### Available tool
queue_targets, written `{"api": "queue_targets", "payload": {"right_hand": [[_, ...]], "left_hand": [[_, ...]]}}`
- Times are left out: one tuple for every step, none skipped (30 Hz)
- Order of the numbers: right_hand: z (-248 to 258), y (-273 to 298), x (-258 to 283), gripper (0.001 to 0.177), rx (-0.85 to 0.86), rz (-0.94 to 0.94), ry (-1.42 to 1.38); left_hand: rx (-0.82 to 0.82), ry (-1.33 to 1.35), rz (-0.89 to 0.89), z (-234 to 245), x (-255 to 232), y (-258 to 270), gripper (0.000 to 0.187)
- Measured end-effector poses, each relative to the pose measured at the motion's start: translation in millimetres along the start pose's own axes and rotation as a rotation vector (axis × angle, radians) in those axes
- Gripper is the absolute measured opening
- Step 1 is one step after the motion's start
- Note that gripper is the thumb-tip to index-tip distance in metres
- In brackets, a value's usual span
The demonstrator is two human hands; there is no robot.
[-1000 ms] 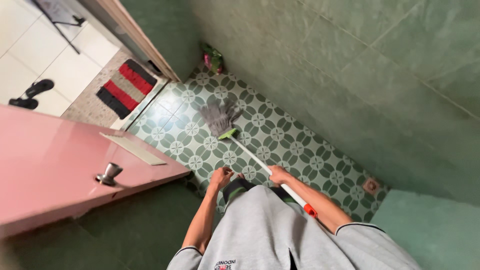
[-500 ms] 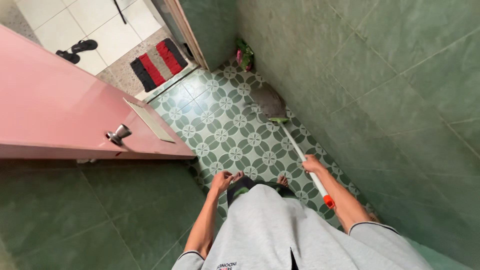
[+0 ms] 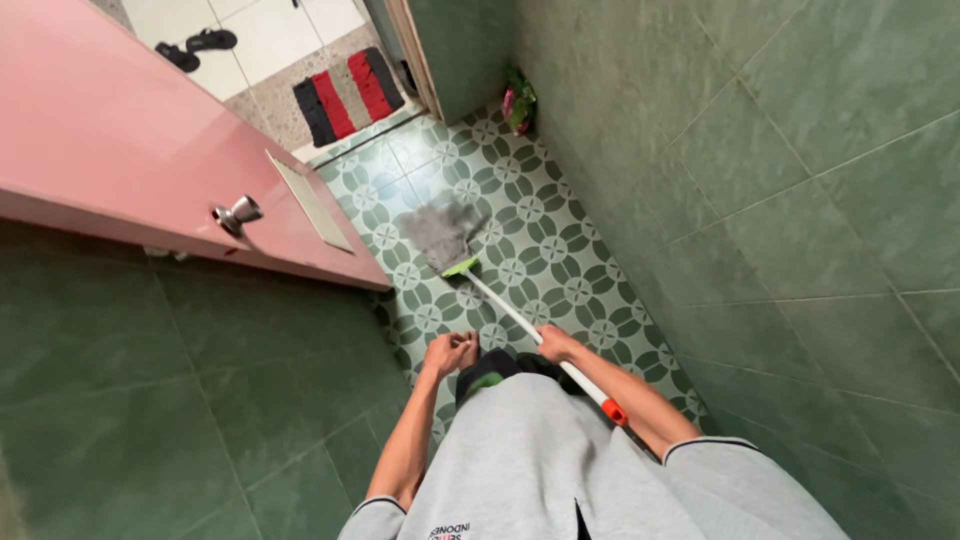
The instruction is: The person mops the tiled floor of a bathroom using a mop, moving it back and forth across the surface and around a bucket.
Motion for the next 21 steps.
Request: {"api": "queue_targets", "payload": {"right_hand": [[-1,-1,-3,0.043,0.008,0.005,0.021],[2,-1,-7,0.043,0.015,0.006,0.025],[3,1,-28,0.048,0.076,-0.162,-0.133],[-2,6,-48,0.055,0.135,-0.333,-0.293],[0,7,-56,0.055,0.141,-0.334,-0.292],[18,5,-60,0.049,0.031,-0.214,-0.176],[35,5,-65,0.045,-0.078,-0.094,-0.060],[45,10,-76,0.041,-0.128,-0.035,-0.073],[53,15,-85,0.038,-0.177,0.024,-0.087],[56,20,-106,0.038,-0.165,-0.111,-0.129],[59,27,-125,0.039,-0.152,-0.247,-0.172],[64,36,-136,0.037,-0.167,-0.273,-0.246],[67,46,-146,0.035,-0.183,-0.300,-0.319],[71,53,-152,0.035,-0.182,-0.304,-0.321],[76,61,-159,0.034,-0.210,-0.334,-0.339],[79,68,-163,0.034,-0.240,-0.363,-0.357],[80,73,-162,0.034,-0.239,-0.368,-0.359],[81,79,-162,0.036,-0.244,-0.384,-0.366],[82,85,-161,0.038,-0.248,-0.401,-0.373],[79,90,-158,0.038,-0.251,-0.407,-0.378],[73,93,-152,0.038,-0.232,-0.406,-0.352]], "left_hand": [[-0.002,0.006,0.009,-4,1,2,0.041],[-0.011,0.020,0.021,-7,2,2,0.041],[-0.021,0.034,0.033,-10,3,5,0.042],[-0.021,0.036,0.039,-13,4,7,0.042],[-0.027,0.024,0.023,-17,2,9,0.041],[-0.032,0.010,0.004,-18,0,9,0.041],[-0.031,0.010,0.006,-21,0,10,0.041],[-0.029,0.007,0.014,-24,1,12,0.041],[-0.027,0.004,0.022,-27,2,13,0.041],[-0.025,0.004,0.026,-30,3,15,0.041],[-0.020,0.010,0.027,-32,4,16,0.040],[-0.012,0.017,0.029,-36,6,18,0.039],[-0.007,0.017,0.034,-39,8,21,0.039],[-0.021,0.016,0.007,-40,7,22,0.037],[-0.036,0.016,-0.020,-41,6,24,0.036],[-0.031,0.015,-0.019,-44,6,25,0.036],[-0.023,0.020,-0.011,-46,8,26,0.035],[-0.015,0.023,-0.006,-48,9,26,0.035],[-0.009,0.021,-0.006,-51,9,27,0.035],[-0.003,0.025,-0.025,-53,7,28,0.034],[0.002,0.029,-0.045,-55,6,29,0.034]]}}
Point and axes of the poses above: each hand's wrist, its own y-axis away from the middle knuckle, its own z-axis out of the back of the hand, x = y × z, the point moved 8 cm from there along -y, towards the middle knuckle, and after that the axes turned 3 degrees about x, right-handed, at the moved point
